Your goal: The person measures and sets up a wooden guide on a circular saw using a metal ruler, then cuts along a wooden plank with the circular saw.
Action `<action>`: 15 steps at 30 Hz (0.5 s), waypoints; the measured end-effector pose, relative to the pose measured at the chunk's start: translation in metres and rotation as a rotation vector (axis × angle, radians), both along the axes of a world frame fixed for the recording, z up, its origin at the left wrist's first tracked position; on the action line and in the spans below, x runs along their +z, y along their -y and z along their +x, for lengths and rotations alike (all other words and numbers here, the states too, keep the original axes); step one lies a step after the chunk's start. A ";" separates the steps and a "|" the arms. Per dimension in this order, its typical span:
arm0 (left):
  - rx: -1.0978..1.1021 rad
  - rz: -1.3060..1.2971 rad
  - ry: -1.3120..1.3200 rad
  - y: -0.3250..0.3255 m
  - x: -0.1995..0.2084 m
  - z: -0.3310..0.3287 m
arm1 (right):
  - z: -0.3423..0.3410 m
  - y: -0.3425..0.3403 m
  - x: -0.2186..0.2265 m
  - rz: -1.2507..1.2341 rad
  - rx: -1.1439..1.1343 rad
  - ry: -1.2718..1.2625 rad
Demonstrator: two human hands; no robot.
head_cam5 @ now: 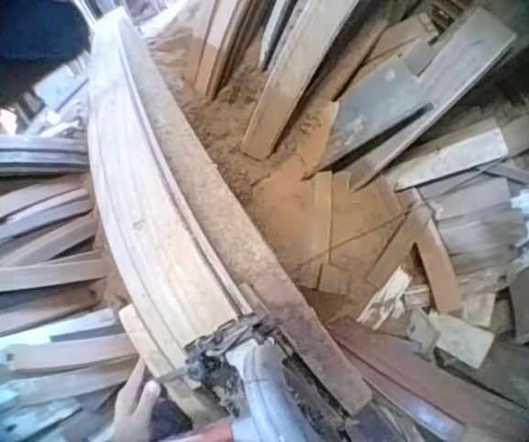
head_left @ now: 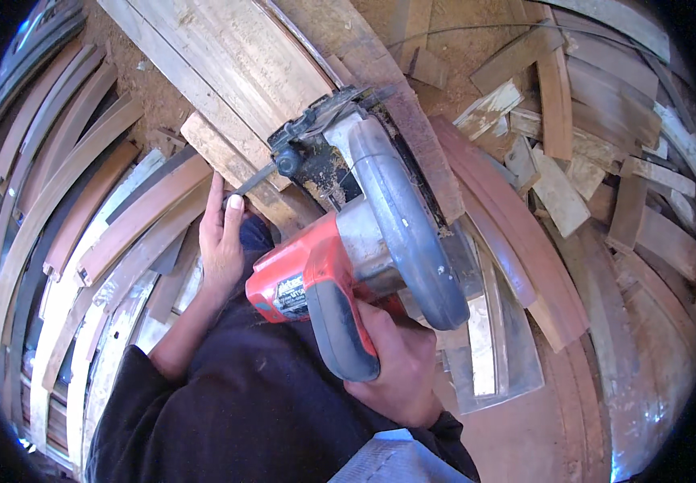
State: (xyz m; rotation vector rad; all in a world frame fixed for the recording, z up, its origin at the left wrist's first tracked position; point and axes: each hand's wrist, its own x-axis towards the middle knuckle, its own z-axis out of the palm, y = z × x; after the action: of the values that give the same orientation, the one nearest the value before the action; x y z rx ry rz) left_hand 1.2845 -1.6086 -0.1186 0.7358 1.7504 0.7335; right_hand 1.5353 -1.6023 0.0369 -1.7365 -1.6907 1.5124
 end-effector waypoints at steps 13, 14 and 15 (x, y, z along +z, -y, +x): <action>0.015 0.009 -0.007 -0.010 0.000 -0.014 | -0.011 -0.015 -0.001 0.059 -0.002 -0.033; 0.033 0.026 0.011 -0.011 0.000 -0.015 | -0.010 -0.016 0.000 0.023 0.016 -0.034; 0.036 0.026 0.012 -0.012 -0.001 -0.017 | -0.011 -0.017 0.000 -0.013 0.032 -0.033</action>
State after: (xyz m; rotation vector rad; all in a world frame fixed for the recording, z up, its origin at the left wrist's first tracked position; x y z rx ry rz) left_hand 1.2676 -1.5966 -0.1194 0.7175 1.7497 0.7854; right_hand 1.5239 -1.5854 0.0371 -1.6889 -1.7047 1.5604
